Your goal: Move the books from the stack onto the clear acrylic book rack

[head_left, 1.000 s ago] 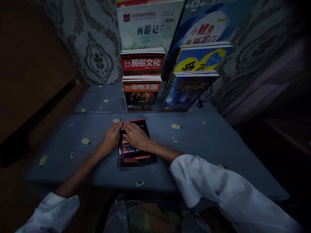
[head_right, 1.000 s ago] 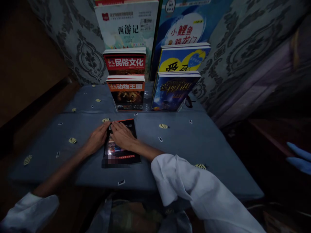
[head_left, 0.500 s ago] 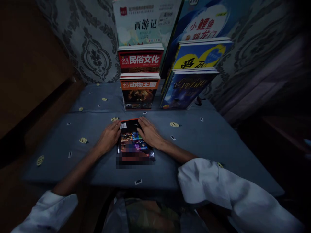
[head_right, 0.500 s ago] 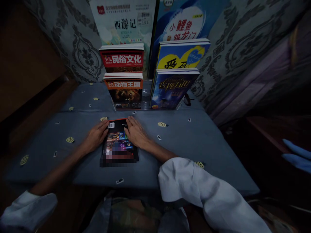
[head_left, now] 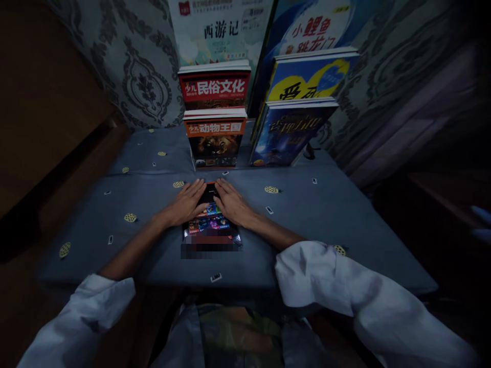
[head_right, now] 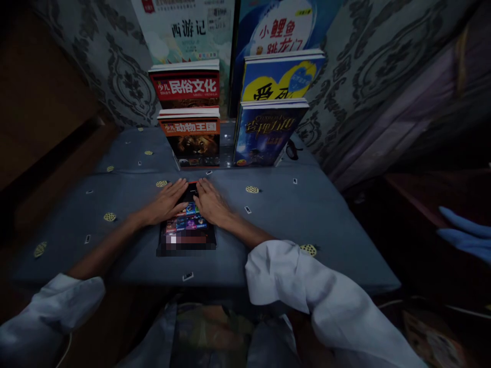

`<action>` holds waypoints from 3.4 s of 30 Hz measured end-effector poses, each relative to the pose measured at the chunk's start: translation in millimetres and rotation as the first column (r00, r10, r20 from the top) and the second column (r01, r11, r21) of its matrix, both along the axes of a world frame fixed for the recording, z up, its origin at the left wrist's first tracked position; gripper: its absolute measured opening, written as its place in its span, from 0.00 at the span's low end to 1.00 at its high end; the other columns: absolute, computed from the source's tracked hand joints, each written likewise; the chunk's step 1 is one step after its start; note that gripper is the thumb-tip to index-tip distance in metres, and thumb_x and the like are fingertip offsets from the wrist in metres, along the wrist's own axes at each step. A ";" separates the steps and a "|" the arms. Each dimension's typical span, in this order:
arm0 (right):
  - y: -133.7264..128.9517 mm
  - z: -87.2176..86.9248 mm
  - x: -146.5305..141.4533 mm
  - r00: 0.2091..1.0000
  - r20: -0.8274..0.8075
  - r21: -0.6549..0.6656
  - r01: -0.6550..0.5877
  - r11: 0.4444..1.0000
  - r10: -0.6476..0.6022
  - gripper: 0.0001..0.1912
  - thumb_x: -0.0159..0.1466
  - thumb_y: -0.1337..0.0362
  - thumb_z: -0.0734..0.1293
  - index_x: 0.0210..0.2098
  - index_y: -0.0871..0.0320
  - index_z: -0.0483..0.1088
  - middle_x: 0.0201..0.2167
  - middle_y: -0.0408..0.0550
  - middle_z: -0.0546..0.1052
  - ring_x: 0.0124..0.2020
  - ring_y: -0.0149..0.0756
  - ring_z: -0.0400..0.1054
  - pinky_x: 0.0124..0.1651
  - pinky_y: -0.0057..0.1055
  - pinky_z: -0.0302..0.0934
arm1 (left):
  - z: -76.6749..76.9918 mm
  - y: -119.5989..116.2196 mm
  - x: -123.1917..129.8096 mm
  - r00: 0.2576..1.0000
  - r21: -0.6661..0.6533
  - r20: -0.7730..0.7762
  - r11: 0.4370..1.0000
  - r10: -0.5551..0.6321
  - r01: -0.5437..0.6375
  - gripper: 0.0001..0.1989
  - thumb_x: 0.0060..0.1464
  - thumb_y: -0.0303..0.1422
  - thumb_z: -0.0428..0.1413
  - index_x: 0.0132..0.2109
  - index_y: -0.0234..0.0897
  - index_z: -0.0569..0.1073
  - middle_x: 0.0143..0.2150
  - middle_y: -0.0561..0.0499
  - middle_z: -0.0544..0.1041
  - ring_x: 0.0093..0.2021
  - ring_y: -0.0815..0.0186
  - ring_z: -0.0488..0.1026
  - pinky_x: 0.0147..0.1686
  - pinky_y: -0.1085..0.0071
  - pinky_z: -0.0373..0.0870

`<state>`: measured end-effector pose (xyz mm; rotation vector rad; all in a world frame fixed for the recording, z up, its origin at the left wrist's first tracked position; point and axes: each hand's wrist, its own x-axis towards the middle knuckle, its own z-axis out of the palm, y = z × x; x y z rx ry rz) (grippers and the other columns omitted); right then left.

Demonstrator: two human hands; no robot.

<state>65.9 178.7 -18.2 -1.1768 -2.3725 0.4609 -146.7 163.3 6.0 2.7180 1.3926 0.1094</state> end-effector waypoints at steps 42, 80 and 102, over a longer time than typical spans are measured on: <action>-110.6 16.9 63.3 0.943 0.075 -0.115 -0.315 0.942 0.324 0.57 0.62 0.38 0.67 0.74 0.61 0.36 0.75 0.63 0.40 0.75 0.52 0.29 0.73 0.56 0.41 | 21.2 -92.5 11.9 0.941 -0.157 0.111 0.929 -0.320 0.335 0.52 0.58 0.60 0.52 0.75 0.40 0.36 0.76 0.40 0.42 0.75 0.53 0.38 0.72 0.51 0.38; -45.6 8.2 71.8 0.977 0.012 0.045 -0.214 0.976 0.214 0.28 0.70 0.55 0.65 0.66 0.58 0.63 0.68 0.60 0.63 0.71 0.49 0.51 0.69 0.54 0.56 | -7.3 -80.6 40.9 0.950 0.246 0.172 0.945 -0.261 0.215 0.19 0.70 0.30 0.45 0.65 0.35 0.65 0.65 0.42 0.70 0.68 0.60 0.64 0.65 0.59 0.67; -52.9 7.8 69.7 0.985 -0.033 0.070 -0.168 0.983 0.171 0.22 0.70 0.59 0.65 0.62 0.54 0.68 0.66 0.54 0.67 0.70 0.48 0.55 0.67 0.55 0.59 | 3.9 -19.1 -12.3 0.969 0.037 0.235 0.997 -0.072 0.066 0.23 0.71 0.38 0.41 0.65 0.35 0.66 0.68 0.43 0.66 0.70 0.60 0.60 0.69 0.53 0.58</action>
